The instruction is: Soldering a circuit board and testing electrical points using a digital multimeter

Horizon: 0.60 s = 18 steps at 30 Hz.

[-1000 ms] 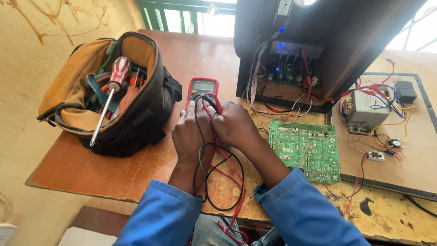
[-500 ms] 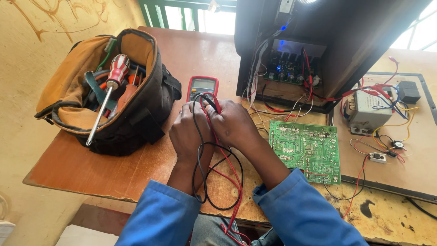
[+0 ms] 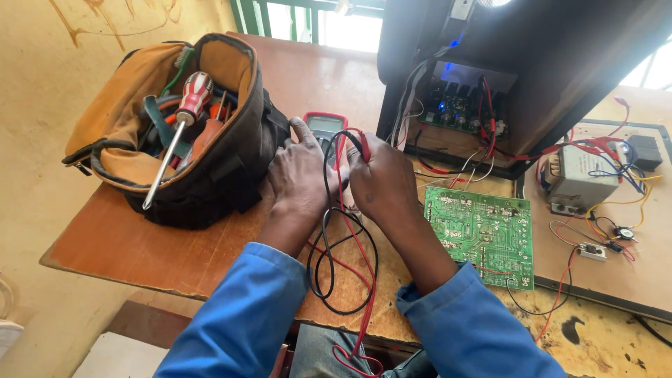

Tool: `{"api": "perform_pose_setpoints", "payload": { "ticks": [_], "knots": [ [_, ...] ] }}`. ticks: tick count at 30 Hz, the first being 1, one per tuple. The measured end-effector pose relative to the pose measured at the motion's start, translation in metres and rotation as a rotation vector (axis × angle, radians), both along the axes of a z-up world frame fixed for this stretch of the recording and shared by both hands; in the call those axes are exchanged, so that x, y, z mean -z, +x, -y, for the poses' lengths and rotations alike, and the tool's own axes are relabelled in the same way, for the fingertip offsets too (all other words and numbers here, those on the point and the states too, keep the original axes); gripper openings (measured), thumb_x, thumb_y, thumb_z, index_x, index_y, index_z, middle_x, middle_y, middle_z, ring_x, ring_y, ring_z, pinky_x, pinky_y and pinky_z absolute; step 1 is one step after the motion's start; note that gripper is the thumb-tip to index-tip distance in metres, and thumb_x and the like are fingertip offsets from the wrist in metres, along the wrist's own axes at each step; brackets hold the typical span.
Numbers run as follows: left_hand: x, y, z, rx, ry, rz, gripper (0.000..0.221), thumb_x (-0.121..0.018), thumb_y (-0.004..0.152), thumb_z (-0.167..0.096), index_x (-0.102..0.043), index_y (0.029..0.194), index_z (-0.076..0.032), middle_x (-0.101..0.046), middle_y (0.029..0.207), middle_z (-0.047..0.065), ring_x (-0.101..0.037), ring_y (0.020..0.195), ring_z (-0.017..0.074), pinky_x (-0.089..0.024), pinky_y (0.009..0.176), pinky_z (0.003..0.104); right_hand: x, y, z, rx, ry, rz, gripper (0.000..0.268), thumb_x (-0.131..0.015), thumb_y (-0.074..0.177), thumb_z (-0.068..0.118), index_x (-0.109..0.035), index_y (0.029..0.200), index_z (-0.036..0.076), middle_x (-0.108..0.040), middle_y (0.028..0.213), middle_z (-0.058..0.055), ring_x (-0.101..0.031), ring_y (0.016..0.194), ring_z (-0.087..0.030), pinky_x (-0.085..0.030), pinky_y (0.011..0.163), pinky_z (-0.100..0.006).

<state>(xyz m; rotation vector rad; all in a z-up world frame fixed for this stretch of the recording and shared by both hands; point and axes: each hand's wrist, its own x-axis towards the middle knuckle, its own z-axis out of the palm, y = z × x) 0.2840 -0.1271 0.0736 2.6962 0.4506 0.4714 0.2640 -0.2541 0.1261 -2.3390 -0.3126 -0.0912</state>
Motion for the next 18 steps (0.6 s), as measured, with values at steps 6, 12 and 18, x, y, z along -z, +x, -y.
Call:
{"api": "perform_pose_setpoints", "payload": {
  "ticks": [6,12,18],
  "knots": [
    [-0.001,-0.014,-0.003,0.119,-0.278,0.093,0.107,-0.075,0.068,-0.034,-0.024,0.155,0.001,-0.059,0.124,0.033,-0.059,0.118,0.0563,-0.051,0.096,0.063,0.006,0.005,0.002,-0.001,0.06,0.161,0.02,-0.052,0.097,0.023,-0.068,0.104,0.012,-0.071,0.091,-0.024,-0.066,0.101,-0.051,-0.05,0.085,-0.06],
    [-0.015,-0.03,0.005,0.208,-0.569,0.365,0.1,-0.079,0.062,-0.033,-0.038,0.147,-0.003,-0.058,0.121,0.032,-0.059,0.119,0.0571,-0.049,0.1,0.062,0.007,0.006,0.0,-0.05,0.259,0.351,0.022,-0.059,0.097,0.016,-0.071,0.115,0.019,-0.072,0.089,-0.018,-0.069,0.094,-0.047,-0.053,0.081,-0.054],
    [-0.016,-0.028,0.016,0.187,-0.591,0.685,0.09,-0.085,0.058,-0.036,-0.049,0.136,-0.009,-0.061,0.115,0.025,-0.063,0.113,0.0527,-0.052,0.095,0.063,0.019,0.016,0.002,0.047,0.553,0.392,0.013,-0.06,0.097,0.02,-0.07,0.094,0.013,-0.06,0.075,-0.009,-0.06,0.077,-0.025,-0.049,0.075,-0.036]
  ]
}}
